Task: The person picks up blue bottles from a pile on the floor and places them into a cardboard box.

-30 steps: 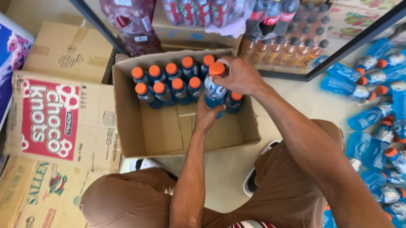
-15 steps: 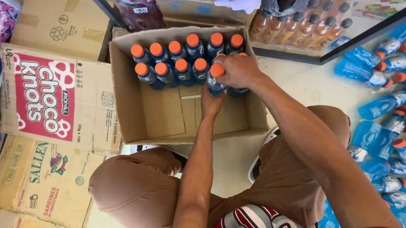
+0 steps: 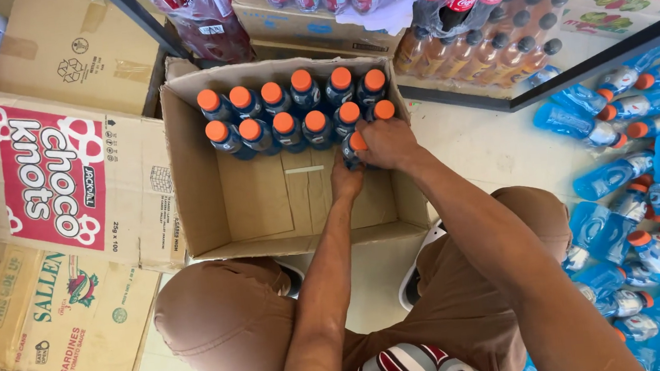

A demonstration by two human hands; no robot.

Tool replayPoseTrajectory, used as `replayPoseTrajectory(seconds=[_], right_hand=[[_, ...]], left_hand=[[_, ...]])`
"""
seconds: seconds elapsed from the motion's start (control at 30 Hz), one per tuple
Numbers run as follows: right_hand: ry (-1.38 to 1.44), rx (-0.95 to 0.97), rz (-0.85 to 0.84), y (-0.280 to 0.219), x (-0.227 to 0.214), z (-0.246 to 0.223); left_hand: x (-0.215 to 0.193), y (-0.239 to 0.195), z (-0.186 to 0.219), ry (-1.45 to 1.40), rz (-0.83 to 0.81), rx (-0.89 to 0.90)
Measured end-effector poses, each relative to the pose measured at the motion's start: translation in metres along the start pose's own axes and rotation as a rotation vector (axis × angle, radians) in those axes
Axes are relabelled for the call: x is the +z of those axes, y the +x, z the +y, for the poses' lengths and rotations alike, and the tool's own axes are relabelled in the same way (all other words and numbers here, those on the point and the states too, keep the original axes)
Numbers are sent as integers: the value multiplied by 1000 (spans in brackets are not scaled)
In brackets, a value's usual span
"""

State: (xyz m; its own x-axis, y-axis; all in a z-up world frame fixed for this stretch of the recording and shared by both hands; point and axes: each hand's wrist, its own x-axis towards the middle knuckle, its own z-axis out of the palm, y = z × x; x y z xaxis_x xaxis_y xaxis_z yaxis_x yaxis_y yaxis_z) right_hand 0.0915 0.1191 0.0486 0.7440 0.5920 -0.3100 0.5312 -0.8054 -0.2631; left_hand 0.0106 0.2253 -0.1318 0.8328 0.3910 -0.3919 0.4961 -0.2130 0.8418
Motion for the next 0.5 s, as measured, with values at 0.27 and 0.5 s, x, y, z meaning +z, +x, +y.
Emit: replayPoseTrajectory(seconds=[0.27,0.5], right_hand=[[-82,14,-13,6,18,-3],[-27,-33,59,4,25,-2]], left_hand=[[16,28,-47,8,-95,128],[5,10,-23,-33,-116,-83]])
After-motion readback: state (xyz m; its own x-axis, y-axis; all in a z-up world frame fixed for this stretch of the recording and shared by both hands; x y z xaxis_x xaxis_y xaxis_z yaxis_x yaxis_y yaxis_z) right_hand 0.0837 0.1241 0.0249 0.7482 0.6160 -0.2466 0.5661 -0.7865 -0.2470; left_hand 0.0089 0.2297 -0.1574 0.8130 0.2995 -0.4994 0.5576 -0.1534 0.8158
